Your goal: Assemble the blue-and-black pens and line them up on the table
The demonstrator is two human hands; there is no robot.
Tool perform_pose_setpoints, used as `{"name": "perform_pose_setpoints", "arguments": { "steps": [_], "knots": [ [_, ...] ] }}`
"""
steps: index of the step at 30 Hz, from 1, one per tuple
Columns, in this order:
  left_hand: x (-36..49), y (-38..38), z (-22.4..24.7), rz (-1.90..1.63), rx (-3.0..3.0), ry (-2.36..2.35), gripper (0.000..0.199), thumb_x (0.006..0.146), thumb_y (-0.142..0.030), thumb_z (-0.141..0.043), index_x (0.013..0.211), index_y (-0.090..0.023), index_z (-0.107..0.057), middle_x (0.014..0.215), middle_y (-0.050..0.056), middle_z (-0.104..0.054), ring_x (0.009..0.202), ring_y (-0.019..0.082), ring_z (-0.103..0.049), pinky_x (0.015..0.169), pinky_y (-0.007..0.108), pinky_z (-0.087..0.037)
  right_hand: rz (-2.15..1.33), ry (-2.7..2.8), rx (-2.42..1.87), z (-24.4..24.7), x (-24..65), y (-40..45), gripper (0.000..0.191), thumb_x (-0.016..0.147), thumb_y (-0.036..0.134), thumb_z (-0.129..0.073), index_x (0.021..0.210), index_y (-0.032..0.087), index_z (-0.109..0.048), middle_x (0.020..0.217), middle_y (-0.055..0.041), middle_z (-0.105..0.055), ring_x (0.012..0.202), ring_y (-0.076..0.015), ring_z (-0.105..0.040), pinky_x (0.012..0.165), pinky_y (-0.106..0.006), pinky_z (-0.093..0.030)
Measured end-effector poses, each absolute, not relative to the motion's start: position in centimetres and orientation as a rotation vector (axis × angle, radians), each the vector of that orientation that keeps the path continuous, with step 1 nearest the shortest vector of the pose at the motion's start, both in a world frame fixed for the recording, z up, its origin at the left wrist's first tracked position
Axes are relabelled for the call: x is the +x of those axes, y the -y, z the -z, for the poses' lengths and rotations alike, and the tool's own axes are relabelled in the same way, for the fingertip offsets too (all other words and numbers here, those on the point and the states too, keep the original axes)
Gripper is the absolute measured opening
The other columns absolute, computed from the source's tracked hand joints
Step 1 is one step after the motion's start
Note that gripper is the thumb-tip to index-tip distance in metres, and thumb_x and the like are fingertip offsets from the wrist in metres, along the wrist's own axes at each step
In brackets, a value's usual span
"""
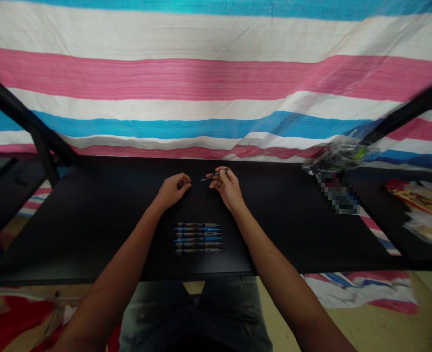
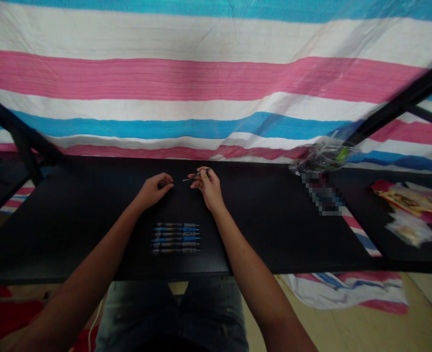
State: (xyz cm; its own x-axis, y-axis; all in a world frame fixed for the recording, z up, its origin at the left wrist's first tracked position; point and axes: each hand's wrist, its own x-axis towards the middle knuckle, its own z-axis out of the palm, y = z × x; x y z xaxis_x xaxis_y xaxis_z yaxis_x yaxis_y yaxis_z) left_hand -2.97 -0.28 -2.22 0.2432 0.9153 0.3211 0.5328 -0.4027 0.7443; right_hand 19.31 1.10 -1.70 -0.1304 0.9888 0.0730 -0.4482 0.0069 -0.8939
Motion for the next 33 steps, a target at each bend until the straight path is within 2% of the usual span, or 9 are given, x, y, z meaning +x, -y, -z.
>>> {"name": "perform_pose_setpoints", "arguments": {
  "steps": [8,14,22,33],
  "knots": [
    [-2.84,0.44,1.89,-0.969,2.026,-1.375,0.012,0.091,-0.028,-0.058,0.096,-0.019,-0.064,0.084,0.002,-0.069,0.077,0.017,-0.064,0.072,0.029,-0.046,-1.469,1.028,-0.724,1.51,19.25,-0.87,0.027,0.088,0.045,-0.068,0.098,0.023,-0.058,0.091,-0.0042,-0.077,0.058,-0.0108,-0.065,0.059,-0.024,-0.053],
    [-2.76,0.58,1.49,-0.910,2.049,-1.408,0.017,0.093,-0.031,-0.054,0.095,-0.018,-0.065,0.079,0.001,-0.069,0.068,0.016,-0.061,0.065,0.028,-0.042,-1.468,1.045,-0.725,1.49,19.18,-0.78,0.028,0.088,0.047,-0.068,0.100,0.024,-0.058,0.094,-0.0045,-0.078,0.059,-0.0114,-0.066,0.060,-0.025,-0.053],
    [-2.77,0.61,1.37,-0.905,2.039,-1.419,0.016,0.093,-0.031,-0.054,0.096,-0.019,-0.065,0.080,0.001,-0.068,0.070,0.016,-0.061,0.066,0.028,-0.042,-1.473,1.038,-0.720,1.23,19.23,-0.69,0.027,0.088,0.047,-0.068,0.099,0.023,-0.059,0.093,-0.0047,-0.078,0.059,-0.0119,-0.067,0.060,-0.025,-0.055],
    [-2.55,0.67,1.53,-0.955,2.015,-1.391,0.014,0.091,-0.031,-0.056,0.095,-0.020,-0.064,0.080,0.002,-0.069,0.075,0.018,-0.064,0.068,0.029,-0.046,-1.541,1.049,-0.740,0.89,18.95,-0.31,0.036,0.084,0.052,-0.070,0.101,0.023,-0.059,0.091,-0.0046,-0.078,0.069,-0.0180,-0.076,0.061,-0.026,-0.057]
  ]
}}
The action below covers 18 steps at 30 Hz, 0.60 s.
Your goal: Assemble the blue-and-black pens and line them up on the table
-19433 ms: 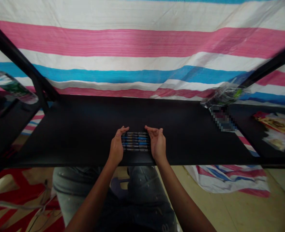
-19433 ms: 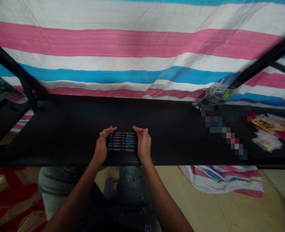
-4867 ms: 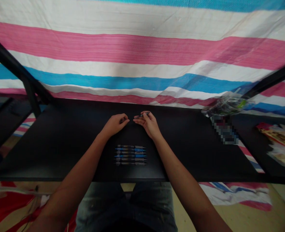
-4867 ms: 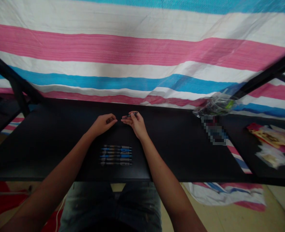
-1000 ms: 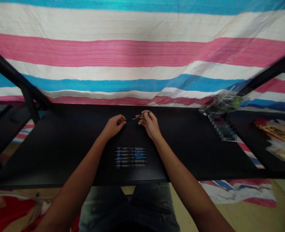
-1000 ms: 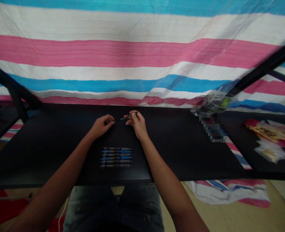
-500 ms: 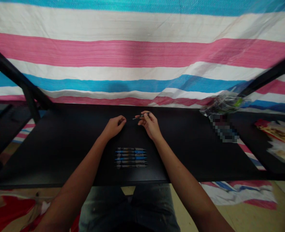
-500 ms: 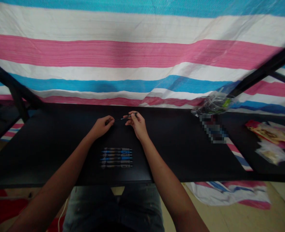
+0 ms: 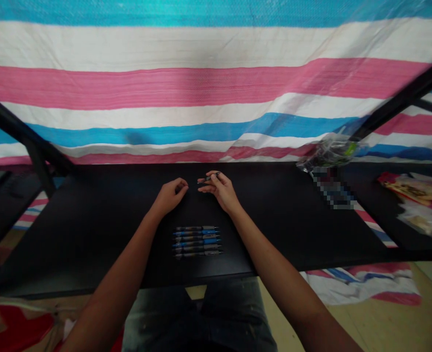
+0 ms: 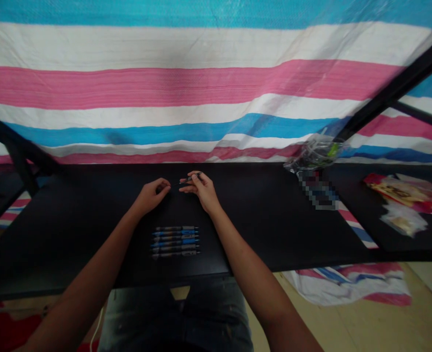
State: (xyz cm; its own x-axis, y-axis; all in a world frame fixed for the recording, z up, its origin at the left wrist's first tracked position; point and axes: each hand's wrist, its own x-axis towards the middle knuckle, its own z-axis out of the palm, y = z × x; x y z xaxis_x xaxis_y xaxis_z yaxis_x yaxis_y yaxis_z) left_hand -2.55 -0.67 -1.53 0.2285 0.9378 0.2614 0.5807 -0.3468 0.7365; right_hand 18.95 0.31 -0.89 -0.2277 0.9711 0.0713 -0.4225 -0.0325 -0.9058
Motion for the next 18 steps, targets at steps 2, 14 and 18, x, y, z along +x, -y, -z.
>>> {"name": "perform_pose_setpoints", "arguments": {
  "steps": [2,14,18],
  "knots": [
    [-2.54,0.71,1.47,-0.967,2.014,-1.386,0.013,0.090,-0.031,-0.057,0.095,-0.020,-0.064,0.081,0.002,-0.069,0.075,0.018,-0.065,0.069,0.029,-0.047,-1.545,1.045,-0.748,0.86,18.92,-0.28,0.036,0.084,0.053,-0.071,0.100,0.023,-0.060,0.091,-0.0048,-0.078,0.070,-0.0186,-0.077,0.061,-0.026,-0.058],
    [-2.41,0.89,1.39,-1.017,2.032,-1.343,0.013,0.090,-0.030,-0.058,0.094,-0.019,-0.064,0.076,0.001,-0.066,0.069,0.015,-0.060,0.066,0.026,-0.045,-1.606,1.045,-0.740,0.99,18.78,-0.15,0.035,0.082,0.050,-0.074,0.101,0.022,-0.064,0.095,-0.0051,-0.078,0.075,-0.0184,-0.077,0.066,-0.026,-0.059],
    [-2.29,1.06,1.19,-1.007,2.023,-1.354,0.016,0.091,-0.032,-0.058,0.097,-0.019,-0.065,0.072,-0.001,-0.063,0.062,0.013,-0.056,0.062,0.025,-0.043,-1.643,1.010,-0.706,0.85,18.92,-0.14,0.036,0.084,0.052,-0.072,0.103,0.023,-0.063,0.100,-0.0060,-0.079,0.081,-0.0189,-0.077,0.069,-0.026,-0.059]
  ]
}}
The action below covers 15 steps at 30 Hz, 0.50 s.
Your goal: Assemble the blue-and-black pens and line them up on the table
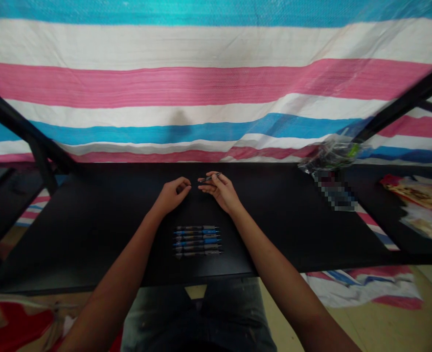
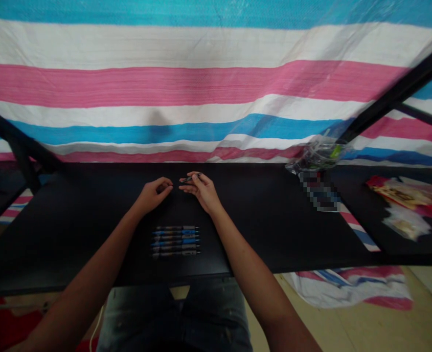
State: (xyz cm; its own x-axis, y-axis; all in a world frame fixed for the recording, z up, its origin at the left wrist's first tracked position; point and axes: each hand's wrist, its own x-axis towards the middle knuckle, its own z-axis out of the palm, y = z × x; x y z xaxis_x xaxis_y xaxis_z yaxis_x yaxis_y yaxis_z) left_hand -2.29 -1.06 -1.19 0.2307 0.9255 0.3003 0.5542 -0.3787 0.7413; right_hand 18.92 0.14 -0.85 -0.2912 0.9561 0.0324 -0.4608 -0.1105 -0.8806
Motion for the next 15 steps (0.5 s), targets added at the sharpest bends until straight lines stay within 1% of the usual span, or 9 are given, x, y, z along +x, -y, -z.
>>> {"name": "perform_pose_setpoints", "arguments": {
  "steps": [5,9,12,15],
  "knots": [
    [-2.12,1.26,1.02,-0.976,2.036,-1.342,0.020,0.092,-0.035,-0.057,0.099,-0.020,-0.067,0.068,-0.003,-0.061,0.058,0.012,-0.053,0.058,0.024,-0.040,-1.668,1.031,-0.711,1.02,18.74,-0.04,0.036,0.080,0.049,-0.077,0.102,0.022,-0.066,0.099,-0.0061,-0.078,0.079,-0.0190,-0.077,0.069,-0.027,-0.059],
    [-1.99,1.37,1.05,-0.952,2.018,-1.345,0.020,0.091,-0.037,-0.059,0.094,-0.019,-0.067,0.064,-0.003,-0.059,0.056,0.012,-0.052,0.056,0.024,-0.038,-1.706,1.116,-0.724,1.29,18.40,0.17,0.037,0.077,0.044,-0.081,0.102,0.019,-0.070,0.096,-0.0066,-0.077,0.077,-0.0192,-0.076,0.073,-0.029,-0.060],
    [-1.95,1.43,0.99,-0.951,2.011,-1.373,0.022,0.089,-0.041,-0.062,0.089,-0.019,-0.066,0.059,-0.004,-0.056,0.054,0.012,-0.051,0.054,0.023,-0.036,-1.724,1.121,-0.697,1.36,18.32,0.23,0.035,0.078,0.043,-0.080,0.101,0.020,-0.069,0.093,-0.0056,-0.077,0.076,-0.0185,-0.076,0.073,-0.030,-0.059],
    [-2.00,1.44,0.88,-0.954,2.000,-1.373,0.025,0.088,-0.044,-0.063,0.088,-0.019,-0.066,0.059,-0.004,-0.056,0.054,0.012,-0.051,0.054,0.023,-0.037,-1.700,1.076,-0.691,1.30,18.48,0.08,0.033,0.079,0.045,-0.079,0.099,0.022,-0.066,0.092,-0.0045,-0.077,0.074,-0.0160,-0.074,0.070,-0.028,-0.058]
  ]
}}
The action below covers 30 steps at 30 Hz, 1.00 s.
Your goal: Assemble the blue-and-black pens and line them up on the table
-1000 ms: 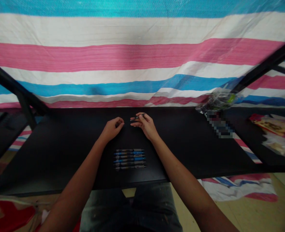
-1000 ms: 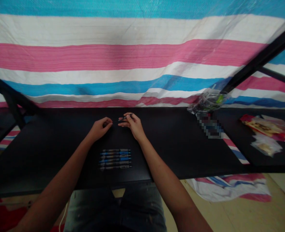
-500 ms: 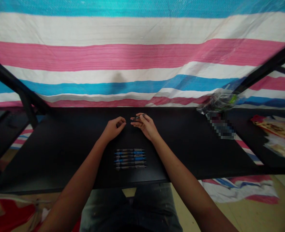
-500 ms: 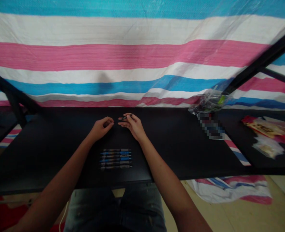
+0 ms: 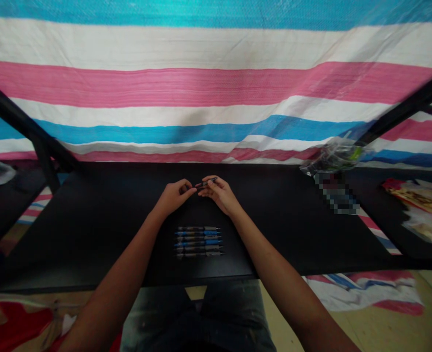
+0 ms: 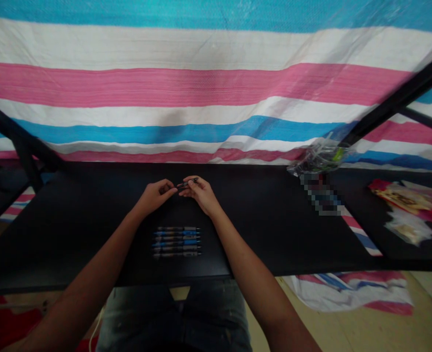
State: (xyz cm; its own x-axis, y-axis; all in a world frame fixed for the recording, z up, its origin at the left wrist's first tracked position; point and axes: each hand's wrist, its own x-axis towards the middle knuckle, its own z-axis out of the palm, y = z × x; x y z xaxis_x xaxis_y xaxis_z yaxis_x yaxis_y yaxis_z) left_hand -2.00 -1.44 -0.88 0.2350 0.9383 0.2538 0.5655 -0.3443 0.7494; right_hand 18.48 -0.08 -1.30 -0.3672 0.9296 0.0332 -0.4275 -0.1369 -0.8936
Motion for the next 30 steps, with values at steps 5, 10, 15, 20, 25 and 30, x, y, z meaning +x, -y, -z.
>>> {"name": "perform_pose_setpoints", "arguments": {
  "steps": [5,10,15,20,25,30],
  "knots": [
    [-2.07,1.34,0.82,-0.997,2.005,-1.383,0.023,0.091,-0.039,-0.058,0.093,-0.018,-0.069,0.061,-0.003,-0.057,0.055,0.012,-0.050,0.055,0.024,-0.037,-1.616,1.002,-0.697,1.25,18.88,-0.25,0.030,0.082,0.046,-0.074,0.100,0.025,-0.064,0.097,-0.0032,-0.077,0.072,-0.0131,-0.071,0.068,-0.026,-0.057],
    [-2.08,1.24,0.80,-1.067,1.942,-1.370,0.023,0.090,-0.037,-0.058,0.093,-0.017,-0.070,0.065,-0.001,-0.060,0.057,0.012,-0.051,0.056,0.025,-0.037,-1.594,1.019,-0.765,1.22,18.79,-0.23,0.033,0.077,0.046,-0.079,0.100,0.023,-0.070,0.095,-0.0032,-0.076,0.073,-0.0143,-0.071,0.067,-0.026,-0.055],
    [-2.32,1.05,0.73,-1.161,1.861,-1.369,0.024,0.089,-0.037,-0.060,0.096,-0.018,-0.072,0.066,-0.001,-0.058,0.058,0.012,-0.048,0.056,0.025,-0.036,-1.499,1.106,-0.848,1.41,18.91,-0.46,0.026,0.074,0.036,-0.081,0.095,0.021,-0.076,0.068,0.0022,-0.066,0.063,-0.0113,-0.060,0.063,-0.025,-0.051],
    [-2.44,0.91,0.51,-1.245,1.738,-1.325,0.024,0.088,-0.038,-0.062,0.096,-0.016,-0.070,0.063,-0.003,-0.051,0.056,0.012,-0.044,0.053,0.025,-0.033,-1.436,1.293,-0.890,1.60,18.96,-0.62,0.024,0.070,0.032,-0.083,0.088,0.020,-0.074,0.072,0.0018,-0.068,0.063,-0.0115,-0.059,0.062,-0.025,-0.048],
    [-2.38,0.91,0.43,-1.252,1.701,-1.314,0.030,0.088,-0.039,-0.062,0.107,-0.017,-0.070,0.061,-0.003,-0.049,0.054,0.011,-0.042,0.052,0.025,-0.032,-1.447,1.386,-0.888,1.65,18.75,-0.52,0.022,0.070,0.030,-0.082,0.085,0.019,-0.071,0.070,0.0021,-0.068,0.065,-0.0124,-0.061,0.063,-0.025,-0.049],
    [-2.35,0.91,0.56,-1.271,1.654,-1.272,0.045,0.087,-0.038,-0.064,0.126,-0.016,-0.059,0.063,-0.005,-0.049,0.055,0.011,-0.044,0.054,0.024,-0.033,-1.455,1.371,-0.902,1.58,18.75,-0.51,0.022,0.074,0.034,-0.079,0.084,0.018,-0.069,0.071,-0.0003,-0.071,0.065,-0.0136,-0.065,0.062,-0.026,-0.050]
  ]
}}
